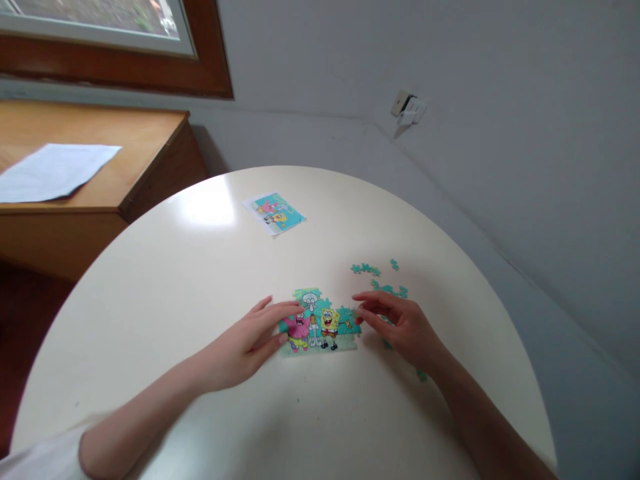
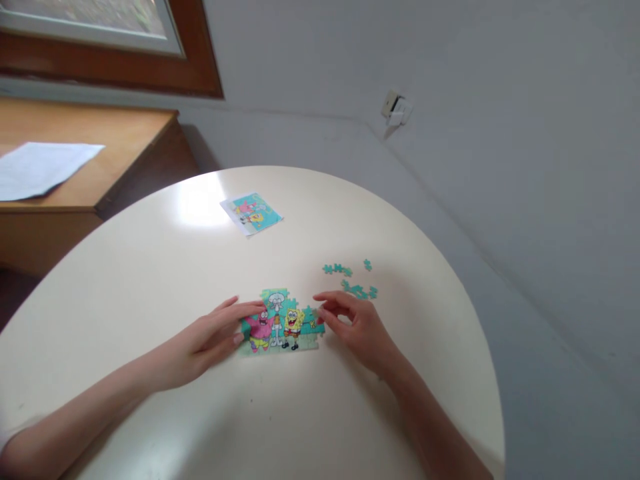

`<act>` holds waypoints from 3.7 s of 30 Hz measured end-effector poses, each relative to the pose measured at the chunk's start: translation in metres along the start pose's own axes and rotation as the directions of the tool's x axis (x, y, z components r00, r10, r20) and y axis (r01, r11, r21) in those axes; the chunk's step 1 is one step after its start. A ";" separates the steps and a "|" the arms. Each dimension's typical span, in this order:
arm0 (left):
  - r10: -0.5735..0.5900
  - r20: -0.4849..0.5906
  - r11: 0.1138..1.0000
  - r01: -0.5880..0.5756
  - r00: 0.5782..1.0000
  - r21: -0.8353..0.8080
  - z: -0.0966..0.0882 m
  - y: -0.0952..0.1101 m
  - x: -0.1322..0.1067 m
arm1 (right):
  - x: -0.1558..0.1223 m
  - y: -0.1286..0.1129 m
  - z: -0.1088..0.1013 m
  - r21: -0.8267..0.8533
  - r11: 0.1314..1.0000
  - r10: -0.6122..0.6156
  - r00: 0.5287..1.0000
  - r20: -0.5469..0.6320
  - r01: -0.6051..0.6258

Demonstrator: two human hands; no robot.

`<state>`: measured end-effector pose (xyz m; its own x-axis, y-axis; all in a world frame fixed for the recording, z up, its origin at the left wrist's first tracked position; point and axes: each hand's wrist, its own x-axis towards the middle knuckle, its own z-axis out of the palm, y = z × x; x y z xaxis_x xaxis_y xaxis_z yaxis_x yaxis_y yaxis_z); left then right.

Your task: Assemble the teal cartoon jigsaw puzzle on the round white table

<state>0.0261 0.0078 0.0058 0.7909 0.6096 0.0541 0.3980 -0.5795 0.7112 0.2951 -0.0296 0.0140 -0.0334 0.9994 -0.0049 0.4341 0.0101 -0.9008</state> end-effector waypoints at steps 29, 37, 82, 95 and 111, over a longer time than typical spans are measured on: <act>-0.241 -0.167 0.880 0.143 0.956 -0.453 0.007 0.019 0.005 | -0.025 -0.027 0.077 0.161 0.986 -0.033 0.999 0.009 0.031; -0.390 0.046 0.869 0.384 0.920 -0.311 -0.008 0.008 0.001 | -0.022 -0.012 0.068 -0.187 0.893 -0.424 0.904 -0.048 0.409; -0.479 0.058 0.872 0.467 0.876 0.150 -0.006 0.015 0.001 | -0.022 -0.003 0.071 -0.308 0.819 -0.492 0.869 0.059 0.484; -0.479 0.083 0.864 0.454 0.874 0.216 -0.005 0.017 0.002 | -0.021 -0.004 0.071 -0.303 0.827 -0.479 0.875 0.063 0.474; -0.472 0.042 0.858 0.448 0.881 0.252 -0.003 0.018 0.003 | -0.021 -0.005 0.072 -0.297 0.825 -0.487 0.871 0.059 0.481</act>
<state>0.0337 0.0008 0.0205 0.5281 0.7875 -0.3177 0.8129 -0.3606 0.4573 0.2287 -0.0529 -0.0129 -0.2935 0.8641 0.4089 0.6094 0.4987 -0.6164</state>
